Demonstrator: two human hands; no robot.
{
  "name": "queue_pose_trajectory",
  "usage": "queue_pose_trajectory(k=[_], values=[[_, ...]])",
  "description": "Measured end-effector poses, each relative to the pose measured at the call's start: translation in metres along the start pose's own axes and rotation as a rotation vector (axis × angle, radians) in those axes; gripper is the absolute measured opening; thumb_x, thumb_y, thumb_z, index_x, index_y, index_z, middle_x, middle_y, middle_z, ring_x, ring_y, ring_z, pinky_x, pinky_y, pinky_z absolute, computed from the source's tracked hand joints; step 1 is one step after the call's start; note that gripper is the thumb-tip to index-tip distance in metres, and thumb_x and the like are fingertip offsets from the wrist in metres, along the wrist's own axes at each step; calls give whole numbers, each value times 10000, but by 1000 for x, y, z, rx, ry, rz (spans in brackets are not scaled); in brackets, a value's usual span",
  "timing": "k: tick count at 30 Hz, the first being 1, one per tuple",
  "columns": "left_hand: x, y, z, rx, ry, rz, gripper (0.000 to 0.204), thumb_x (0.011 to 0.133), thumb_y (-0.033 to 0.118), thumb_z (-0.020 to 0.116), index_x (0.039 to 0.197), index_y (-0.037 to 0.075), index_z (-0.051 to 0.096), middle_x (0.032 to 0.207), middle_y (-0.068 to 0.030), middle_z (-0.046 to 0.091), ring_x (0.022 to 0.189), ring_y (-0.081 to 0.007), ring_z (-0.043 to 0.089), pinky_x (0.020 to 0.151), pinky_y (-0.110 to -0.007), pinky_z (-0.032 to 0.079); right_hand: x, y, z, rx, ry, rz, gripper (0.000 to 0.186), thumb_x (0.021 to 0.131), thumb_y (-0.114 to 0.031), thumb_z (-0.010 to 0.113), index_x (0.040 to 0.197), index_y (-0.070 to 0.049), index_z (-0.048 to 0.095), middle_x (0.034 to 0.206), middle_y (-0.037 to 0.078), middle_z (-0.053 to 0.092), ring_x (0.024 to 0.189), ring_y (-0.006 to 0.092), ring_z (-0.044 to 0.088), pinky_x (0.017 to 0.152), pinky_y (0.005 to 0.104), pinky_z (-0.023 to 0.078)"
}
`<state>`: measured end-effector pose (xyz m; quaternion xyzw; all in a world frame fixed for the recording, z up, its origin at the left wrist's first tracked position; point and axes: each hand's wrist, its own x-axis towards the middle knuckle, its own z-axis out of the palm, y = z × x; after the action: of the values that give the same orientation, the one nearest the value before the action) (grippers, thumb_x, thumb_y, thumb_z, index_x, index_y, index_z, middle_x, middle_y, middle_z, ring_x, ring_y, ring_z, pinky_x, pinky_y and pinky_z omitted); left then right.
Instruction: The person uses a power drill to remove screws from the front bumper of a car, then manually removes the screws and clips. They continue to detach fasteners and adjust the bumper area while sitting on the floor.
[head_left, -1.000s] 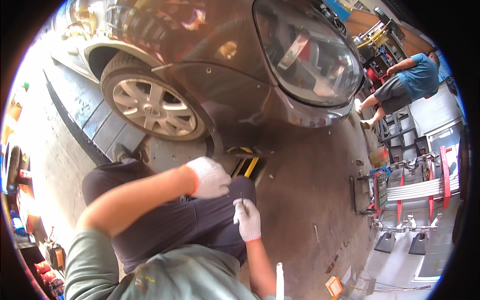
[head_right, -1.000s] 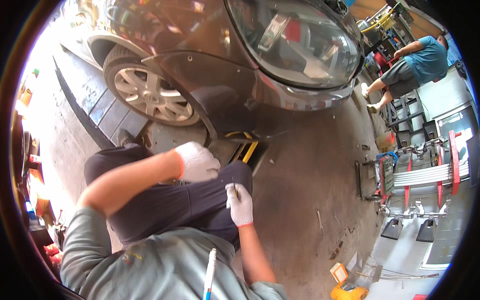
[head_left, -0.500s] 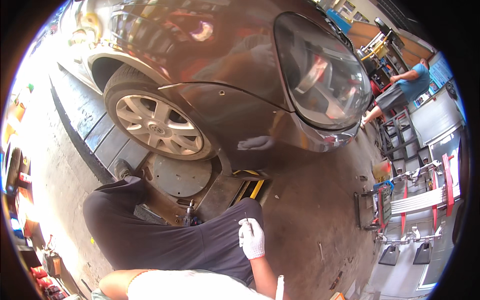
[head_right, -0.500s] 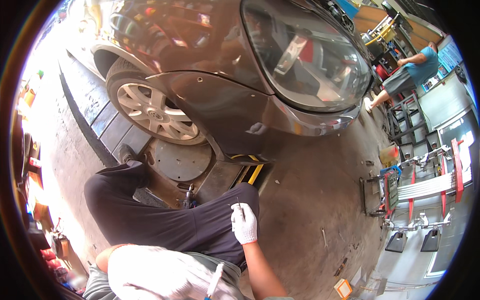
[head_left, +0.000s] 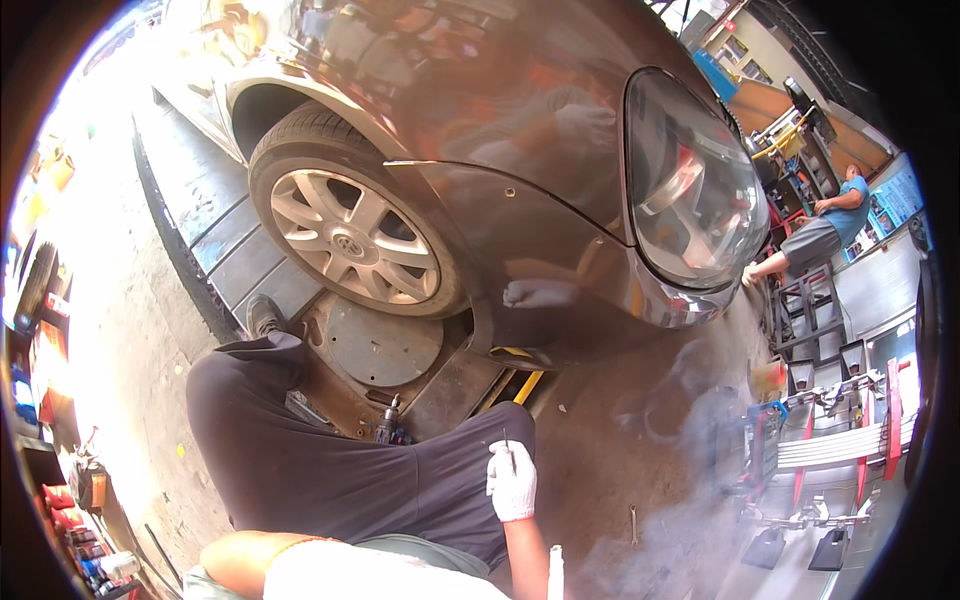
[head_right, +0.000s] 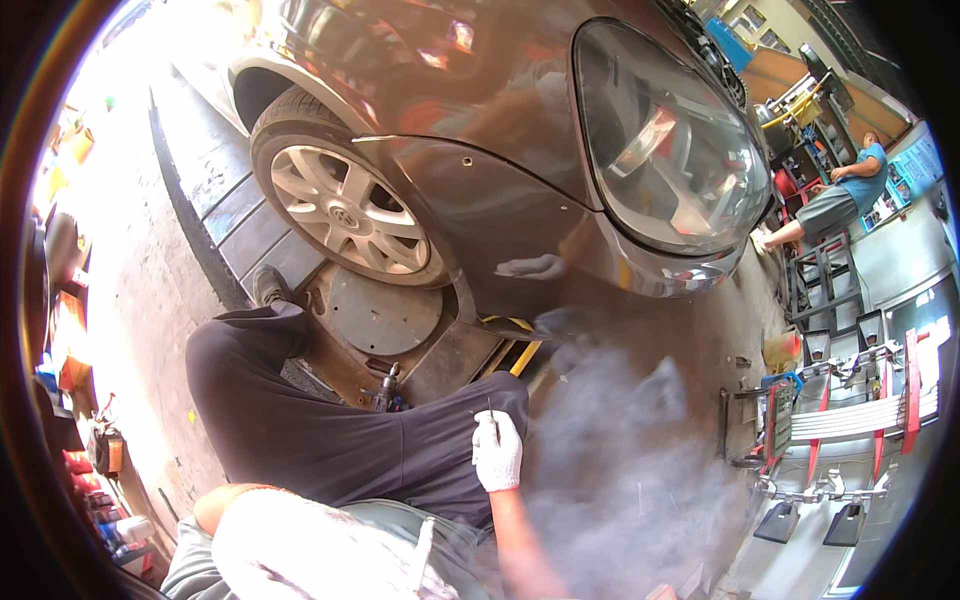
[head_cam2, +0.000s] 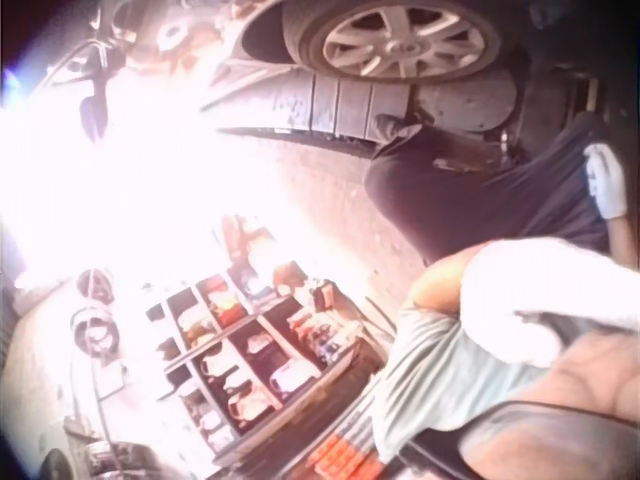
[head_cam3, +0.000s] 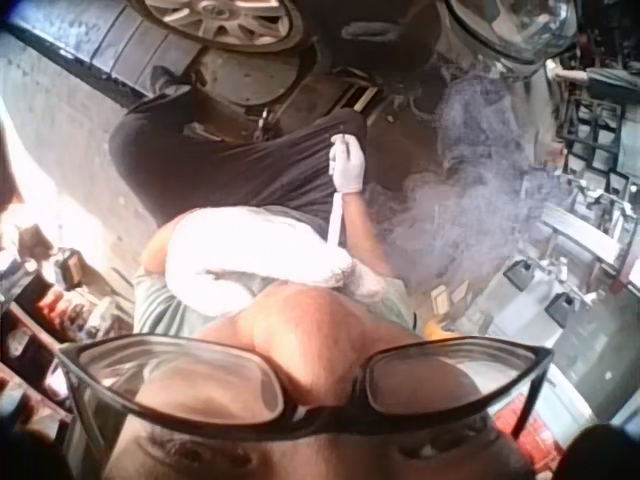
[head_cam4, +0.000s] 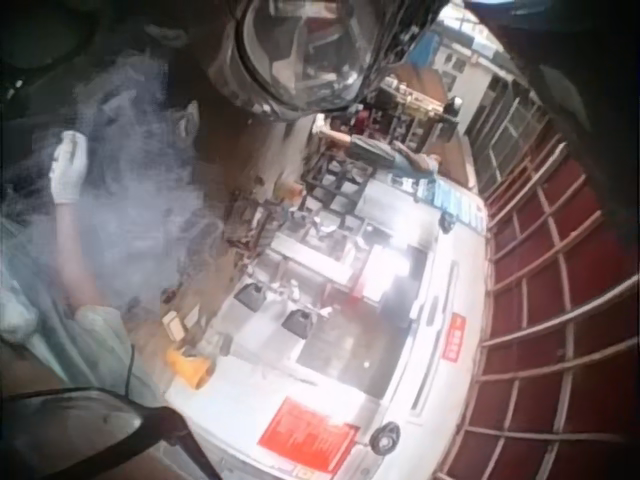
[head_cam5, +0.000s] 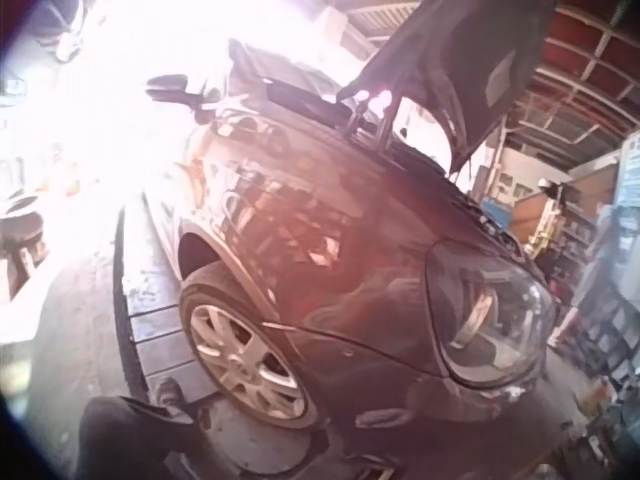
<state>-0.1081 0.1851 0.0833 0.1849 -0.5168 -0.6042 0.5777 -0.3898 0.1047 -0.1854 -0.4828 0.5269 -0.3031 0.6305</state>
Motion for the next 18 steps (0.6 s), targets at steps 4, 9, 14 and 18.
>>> queue_pose_trajectory(k=[4,9,14,18], values=[[1,-6,0,-3,-16,24,453,1051,199,647,1382,-106,587,1307,-308,681,1126,-443,722,1014,-552,585,-1,-2,-10,10,29,24,208,1173,-216,549,1150,-46,666,727,4,553,539,76,483,472,268,437],[-3,4,6,66,13,18,520,1052,217,666,1442,-109,559,1356,-315,663,1164,-446,712,1032,-558,576,3,-1,5,-3,-27,-1,204,1170,-212,553,1145,-45,668,723,6,555,537,76,486,468,268,438],[-8,3,3,96,8,48,590,1052,235,685,1503,-113,530,1404,-322,644,1202,-449,703,1050,-564,567,3,4,-5,-7,-10,-6,212,1178,-228,560,1170,-50,675,732,-9,570,525,69,486,467,257,431],[-8,20,-6,281,73,126,648,1053,250,701,1551,-116,507,1443,-328,629,1232,-451,696,1065,-569,560,3,11,-9,71,-19,-67,223,1185,-229,543,1157,-47,668,727,-1,560,515,77,474,460,256,425]])
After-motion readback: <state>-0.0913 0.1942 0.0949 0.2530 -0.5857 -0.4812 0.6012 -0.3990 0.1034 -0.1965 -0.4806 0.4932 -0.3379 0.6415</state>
